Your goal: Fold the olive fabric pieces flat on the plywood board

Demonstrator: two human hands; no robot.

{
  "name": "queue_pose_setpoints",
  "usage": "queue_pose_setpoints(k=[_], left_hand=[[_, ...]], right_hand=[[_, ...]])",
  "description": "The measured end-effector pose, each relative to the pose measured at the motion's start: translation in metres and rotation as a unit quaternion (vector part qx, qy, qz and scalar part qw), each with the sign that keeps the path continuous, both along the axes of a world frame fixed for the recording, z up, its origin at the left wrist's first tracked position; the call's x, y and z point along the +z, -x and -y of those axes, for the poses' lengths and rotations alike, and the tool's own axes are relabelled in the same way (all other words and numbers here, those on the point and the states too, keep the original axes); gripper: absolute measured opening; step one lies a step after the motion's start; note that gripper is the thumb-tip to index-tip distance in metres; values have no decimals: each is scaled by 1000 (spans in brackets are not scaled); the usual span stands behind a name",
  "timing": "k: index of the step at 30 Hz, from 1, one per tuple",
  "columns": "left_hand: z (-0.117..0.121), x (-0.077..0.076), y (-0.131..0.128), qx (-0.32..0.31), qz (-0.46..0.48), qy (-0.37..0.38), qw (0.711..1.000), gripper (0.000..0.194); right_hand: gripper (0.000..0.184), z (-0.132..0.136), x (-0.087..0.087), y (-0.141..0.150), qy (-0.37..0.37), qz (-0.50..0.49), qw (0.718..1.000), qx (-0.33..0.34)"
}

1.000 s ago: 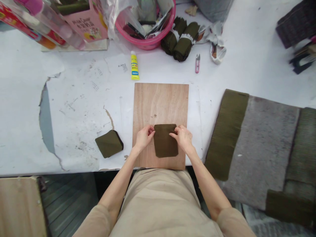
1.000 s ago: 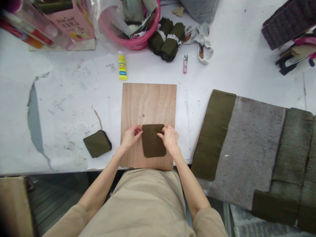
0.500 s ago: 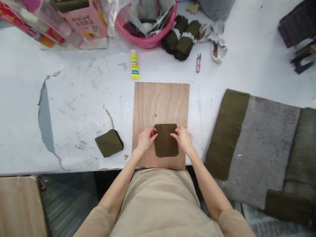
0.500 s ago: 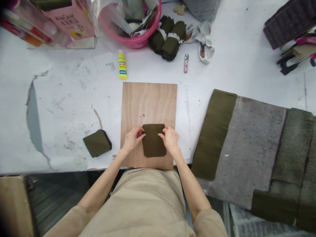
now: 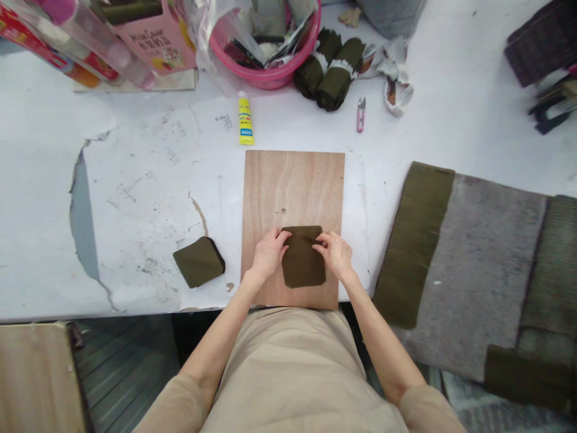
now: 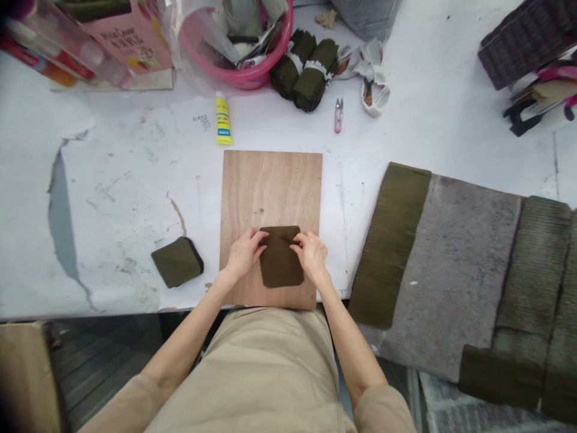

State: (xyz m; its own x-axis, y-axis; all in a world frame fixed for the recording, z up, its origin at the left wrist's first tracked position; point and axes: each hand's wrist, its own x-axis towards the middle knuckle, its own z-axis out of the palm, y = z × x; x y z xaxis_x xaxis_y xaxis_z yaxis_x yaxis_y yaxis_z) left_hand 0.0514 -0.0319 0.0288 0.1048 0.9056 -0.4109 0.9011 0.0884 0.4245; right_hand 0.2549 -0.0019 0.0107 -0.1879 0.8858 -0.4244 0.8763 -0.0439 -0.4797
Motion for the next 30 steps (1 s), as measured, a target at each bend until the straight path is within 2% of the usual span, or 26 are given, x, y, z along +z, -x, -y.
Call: queue_pose_setpoints(k=[4,10,15,22,27,30], left_hand=[[-6,3,-4,-54,10,5,998,40],[-20,7,-3,-104,7,21,994,20],[-22,6,4,-124,-16,19,992,11],[-11,4,8,-39,8,22,999,11],[6,-4,5,86,88,44,991,16],[13,-9,4,132,98,52,985,24]], right_hand=[[8,3,-4,-5,8,-35,999,-9],[10,4,-5,-8,6,-56,998,-12],[15,1,0,-4,0,-6,1000,2],[22,-1,0,5,-12,69,997,36],[22,-1,-2,6,-11,81,996,36],[23,-1,-1,6,-14,82,996,36]])
